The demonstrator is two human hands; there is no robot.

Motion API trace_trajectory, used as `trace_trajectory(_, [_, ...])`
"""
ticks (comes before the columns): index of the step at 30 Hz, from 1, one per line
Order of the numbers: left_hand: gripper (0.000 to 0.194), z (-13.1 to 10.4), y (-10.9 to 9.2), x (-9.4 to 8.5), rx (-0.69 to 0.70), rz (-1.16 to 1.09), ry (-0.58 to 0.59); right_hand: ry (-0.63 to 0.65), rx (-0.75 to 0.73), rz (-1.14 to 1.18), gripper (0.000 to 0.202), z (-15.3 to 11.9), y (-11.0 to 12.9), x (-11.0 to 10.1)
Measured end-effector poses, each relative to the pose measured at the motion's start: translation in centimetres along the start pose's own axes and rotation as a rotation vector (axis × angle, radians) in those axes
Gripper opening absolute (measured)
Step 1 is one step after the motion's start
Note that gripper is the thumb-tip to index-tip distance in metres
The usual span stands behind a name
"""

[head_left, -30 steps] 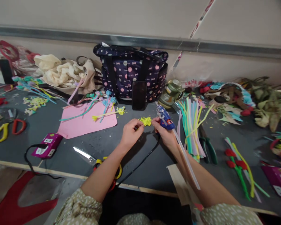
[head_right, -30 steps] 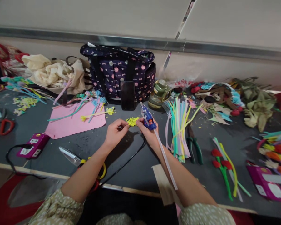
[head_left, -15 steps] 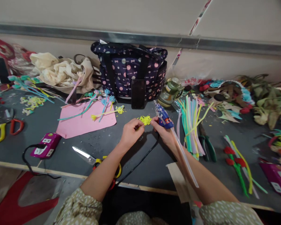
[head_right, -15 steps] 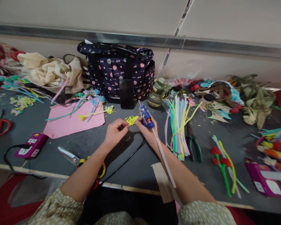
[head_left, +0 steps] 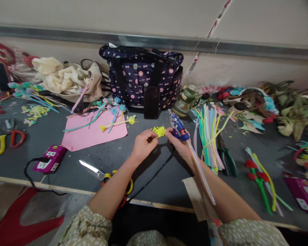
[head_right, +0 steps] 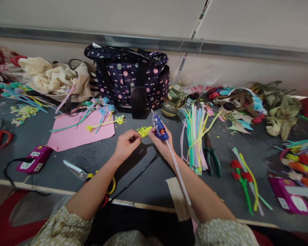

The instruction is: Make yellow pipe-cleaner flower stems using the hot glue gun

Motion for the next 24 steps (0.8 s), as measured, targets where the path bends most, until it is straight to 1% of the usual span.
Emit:
trace_trajectory(13, [0.009, 0.0, -0.2, 0.1, 0.026, -0.015, 0.011, 0.008, -0.024, -0.005, 0.021, 0.0, -0.2, -0.2])
trace_trajectory(19, [0.009, 0.0, -0.2, 0.1, 0.026, -0.019, 0.006, -0.001, -0.009, 0.020, 0.022, 0.0, -0.5, -0.1])
trace_trajectory(22, [0.009, 0.1, 0.2, 0.1, 0.000, -0.048, 0.002, -0.004, 0.012, 0.072, 0.024, 0.0, -0.4, -0.1])
trace_trajectory(24, [0.010, 0.1, 0.8, 0.2, -0.061, -0.099, -0.006, -0.019, 0.025, 0.103, 0.026, 0.0, -0.3, -0.2])
Point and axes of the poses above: each hand's wrist, its own z-axis towards the middle knuckle, its own x-axis out of the palm, y = z × x, the point moved 7 cm from there along z, towards the middle knuckle, and after that the axes turned 1 degree about z, right-handed, at the moved point
